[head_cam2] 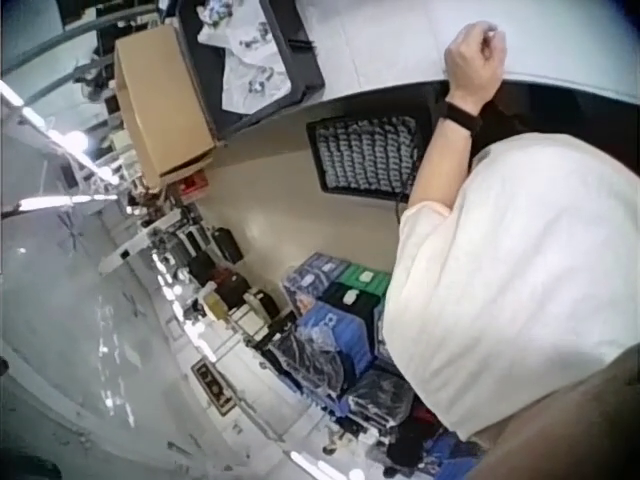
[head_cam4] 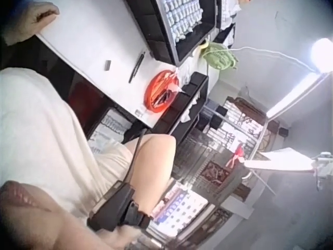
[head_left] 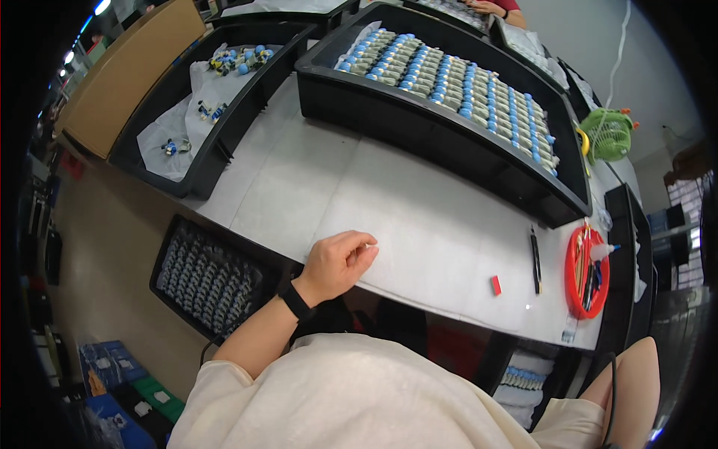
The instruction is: Inspecting small blue and white character figurines and placing them into organized sorting trays.
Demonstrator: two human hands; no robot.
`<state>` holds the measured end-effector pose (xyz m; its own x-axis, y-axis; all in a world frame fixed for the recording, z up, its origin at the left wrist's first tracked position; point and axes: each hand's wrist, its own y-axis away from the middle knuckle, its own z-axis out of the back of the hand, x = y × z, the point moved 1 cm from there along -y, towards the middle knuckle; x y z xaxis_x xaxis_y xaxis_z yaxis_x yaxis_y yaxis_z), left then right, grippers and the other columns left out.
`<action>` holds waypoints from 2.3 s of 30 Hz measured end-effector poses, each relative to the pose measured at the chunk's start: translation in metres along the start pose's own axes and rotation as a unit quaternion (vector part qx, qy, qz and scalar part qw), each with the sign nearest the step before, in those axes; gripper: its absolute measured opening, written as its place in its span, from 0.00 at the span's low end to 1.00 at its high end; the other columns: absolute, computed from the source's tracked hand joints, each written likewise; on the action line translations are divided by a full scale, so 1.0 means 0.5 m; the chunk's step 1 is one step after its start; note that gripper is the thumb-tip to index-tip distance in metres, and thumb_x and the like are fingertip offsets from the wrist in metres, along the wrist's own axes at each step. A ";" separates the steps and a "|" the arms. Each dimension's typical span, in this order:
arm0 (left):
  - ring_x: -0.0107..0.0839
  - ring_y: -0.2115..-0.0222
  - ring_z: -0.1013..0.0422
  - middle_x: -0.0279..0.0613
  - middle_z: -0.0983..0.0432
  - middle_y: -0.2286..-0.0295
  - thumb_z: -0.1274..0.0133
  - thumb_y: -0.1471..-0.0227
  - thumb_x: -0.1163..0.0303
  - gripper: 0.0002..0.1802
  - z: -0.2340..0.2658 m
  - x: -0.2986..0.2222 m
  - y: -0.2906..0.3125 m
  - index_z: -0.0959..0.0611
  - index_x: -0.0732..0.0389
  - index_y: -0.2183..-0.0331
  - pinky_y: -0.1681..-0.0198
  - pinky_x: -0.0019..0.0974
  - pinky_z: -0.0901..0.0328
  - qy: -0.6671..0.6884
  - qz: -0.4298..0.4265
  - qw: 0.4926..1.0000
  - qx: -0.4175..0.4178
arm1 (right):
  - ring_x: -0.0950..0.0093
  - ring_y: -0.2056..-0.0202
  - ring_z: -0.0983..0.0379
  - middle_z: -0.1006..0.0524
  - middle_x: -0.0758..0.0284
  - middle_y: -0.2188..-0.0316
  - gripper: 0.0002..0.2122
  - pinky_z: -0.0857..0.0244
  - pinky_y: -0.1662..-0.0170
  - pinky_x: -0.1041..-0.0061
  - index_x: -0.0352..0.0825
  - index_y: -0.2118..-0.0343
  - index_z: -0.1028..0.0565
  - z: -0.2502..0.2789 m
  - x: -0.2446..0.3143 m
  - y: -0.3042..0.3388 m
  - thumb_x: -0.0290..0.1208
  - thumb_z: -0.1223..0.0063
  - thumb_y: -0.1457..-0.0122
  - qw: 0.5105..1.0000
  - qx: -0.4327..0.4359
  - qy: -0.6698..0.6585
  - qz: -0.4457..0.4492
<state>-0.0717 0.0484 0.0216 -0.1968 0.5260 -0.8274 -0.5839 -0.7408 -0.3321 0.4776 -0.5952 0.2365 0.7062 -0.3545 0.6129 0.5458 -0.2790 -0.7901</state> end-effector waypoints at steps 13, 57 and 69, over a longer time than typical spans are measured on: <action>0.18 0.84 0.38 0.32 0.31 0.84 0.51 0.51 0.68 0.10 0.002 0.031 0.011 0.23 0.67 0.72 0.80 0.23 0.42 0.026 0.048 0.998 -0.039 | 0.69 0.69 0.33 0.36 0.58 0.71 0.11 0.38 0.68 0.70 0.28 0.66 0.36 -0.519 -0.114 0.011 0.25 0.53 0.52 0.988 -0.087 0.111 0.055; 0.27 0.86 0.37 0.40 0.31 0.83 0.49 0.55 0.73 0.05 -0.002 -0.002 0.007 0.22 0.64 0.74 0.83 0.27 0.42 -0.020 -0.002 0.999 -0.035 | 0.61 0.69 0.31 0.32 0.55 0.64 0.20 0.36 0.64 0.70 0.36 0.55 0.33 0.614 -0.953 -0.321 0.28 0.45 0.53 0.472 -0.208 0.647 -0.561; 0.25 0.87 0.37 0.38 0.31 0.83 0.49 0.56 0.74 0.04 -0.001 0.004 0.008 0.23 0.64 0.75 0.83 0.26 0.42 -0.041 -0.020 0.998 -0.035 | 0.62 0.69 0.32 0.30 0.59 0.72 0.09 0.36 0.65 0.70 0.32 0.67 0.28 0.618 -0.919 -0.300 0.23 0.50 0.55 0.522 -0.211 0.626 -0.540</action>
<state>-0.0744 0.0462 0.0184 -0.2393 0.5862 -0.7740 -0.5361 -0.7444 -0.3980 0.2104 -0.1145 0.0723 -0.9021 -0.0195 0.4311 -0.0128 -0.9973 -0.0719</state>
